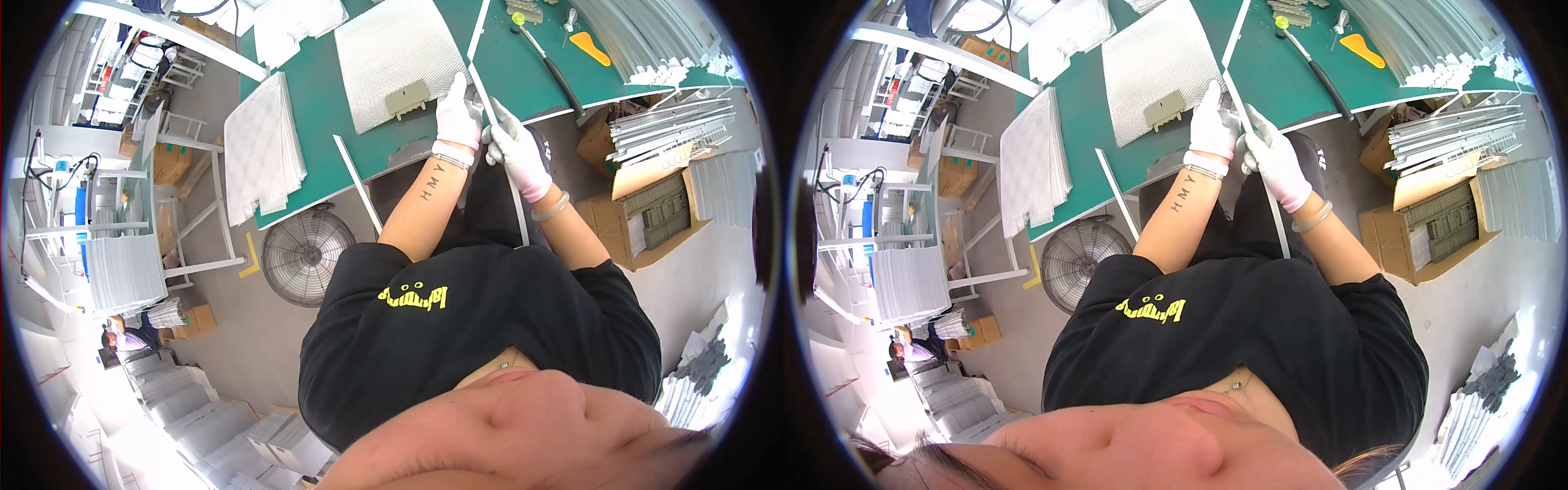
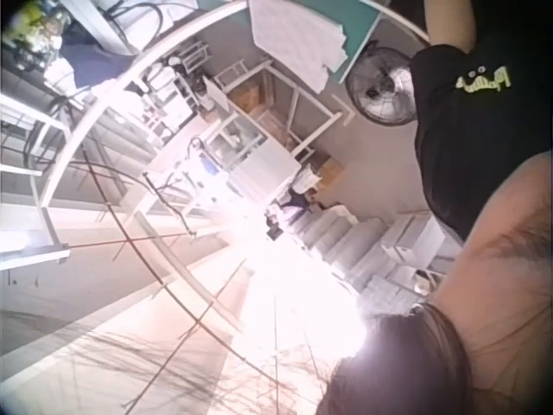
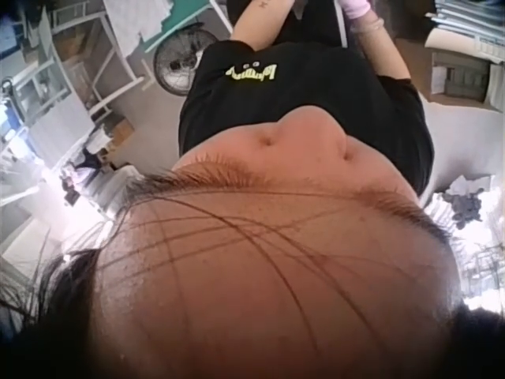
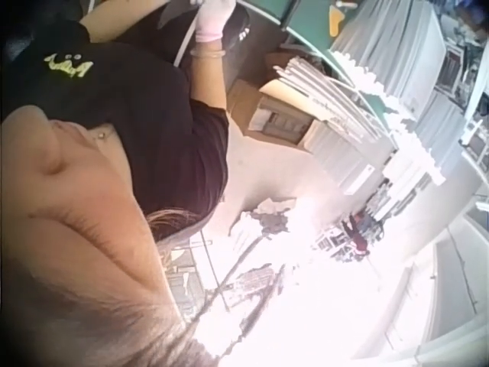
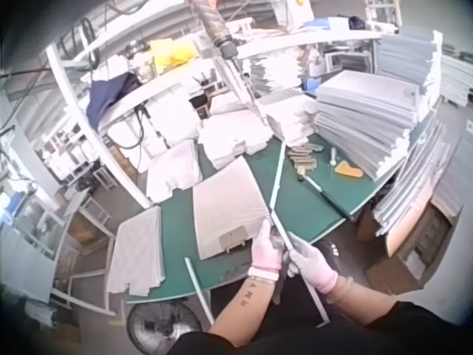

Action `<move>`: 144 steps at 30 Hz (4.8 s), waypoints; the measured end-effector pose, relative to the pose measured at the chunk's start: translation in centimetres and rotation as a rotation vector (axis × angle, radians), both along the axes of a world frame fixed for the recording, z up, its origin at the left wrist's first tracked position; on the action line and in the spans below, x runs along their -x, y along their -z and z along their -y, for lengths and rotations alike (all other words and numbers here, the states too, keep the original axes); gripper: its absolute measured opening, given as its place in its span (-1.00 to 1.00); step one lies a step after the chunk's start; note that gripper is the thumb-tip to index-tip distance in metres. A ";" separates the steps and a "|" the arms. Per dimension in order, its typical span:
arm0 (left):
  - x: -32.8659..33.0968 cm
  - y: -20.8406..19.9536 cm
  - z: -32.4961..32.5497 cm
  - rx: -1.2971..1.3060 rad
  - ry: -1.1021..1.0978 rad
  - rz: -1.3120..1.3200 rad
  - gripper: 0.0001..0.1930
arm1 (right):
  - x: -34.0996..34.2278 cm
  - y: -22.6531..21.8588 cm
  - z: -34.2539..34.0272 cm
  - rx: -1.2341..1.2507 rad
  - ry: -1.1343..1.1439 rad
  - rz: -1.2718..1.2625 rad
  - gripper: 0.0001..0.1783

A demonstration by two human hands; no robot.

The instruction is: Assembling a metal frame and brackets onto a mesh air filter using an electric screwdriver.

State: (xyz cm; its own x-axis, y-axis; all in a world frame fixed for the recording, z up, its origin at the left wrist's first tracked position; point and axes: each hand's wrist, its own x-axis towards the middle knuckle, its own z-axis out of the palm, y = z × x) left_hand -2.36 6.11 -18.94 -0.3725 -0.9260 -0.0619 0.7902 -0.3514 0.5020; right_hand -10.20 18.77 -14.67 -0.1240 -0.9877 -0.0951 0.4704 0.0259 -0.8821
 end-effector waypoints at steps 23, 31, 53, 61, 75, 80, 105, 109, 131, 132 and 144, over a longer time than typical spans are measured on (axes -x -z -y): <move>-3.1 -2.1 -3.7 0.707 0.018 0.938 -0.67 | 2.7 -3.2 7.6 -0.030 -0.072 -0.591 -0.44; -18.3 -4.1 -5.0 0.807 -0.673 1.441 -0.65 | 4.4 -0.8 10.2 -0.070 -0.259 -0.136 -0.83; -23.9 -13.0 -10.7 0.715 -0.478 0.961 -0.24 | 3.0 -9.0 3.6 0.269 -0.259 -0.285 -0.58; -25.2 -17.4 -11.8 0.533 -0.576 0.519 -0.36 | -1.1 -16.0 4.3 0.587 -0.262 -0.596 -0.49; -20.3 -22.4 2.1 0.846 -0.889 0.816 -0.96 | -0.8 -18.3 10.9 0.592 0.525 -0.667 -0.72; -21.1 -21.1 2.6 0.887 -0.785 0.894 -0.90 | 0.9 -17.1 11.6 0.613 0.505 -0.755 -0.64; -21.4 -19.3 3.9 1.052 -0.758 0.939 -0.84 | 2.8 -15.6 12.7 0.547 0.404 -0.853 -0.76; -21.0 -15.5 2.6 0.814 -0.526 0.857 -0.92 | 2.2 -11.4 11.4 0.479 0.258 -0.556 -0.76; -21.2 -11.0 2.8 0.703 -0.486 0.837 -0.66 | 1.1 -4.1 10.4 0.341 0.119 -0.390 -0.56; -21.0 -10.6 2.5 0.727 -0.532 0.867 -0.65 | 0.9 -3.5 10.1 0.349 0.126 -0.364 -0.55; -23.2 -22.7 3.1 0.971 -0.579 0.909 -0.73 | 1.6 -21.0 12.0 0.677 0.216 -0.606 -0.82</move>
State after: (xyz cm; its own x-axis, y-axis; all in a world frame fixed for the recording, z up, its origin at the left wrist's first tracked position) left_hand 20.82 3.06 3.77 -0.1129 -0.7438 0.6588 -0.0144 0.6642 0.7474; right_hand -11.83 6.79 6.37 -0.1514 -0.7589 0.6334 -0.1398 -0.6179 -0.7737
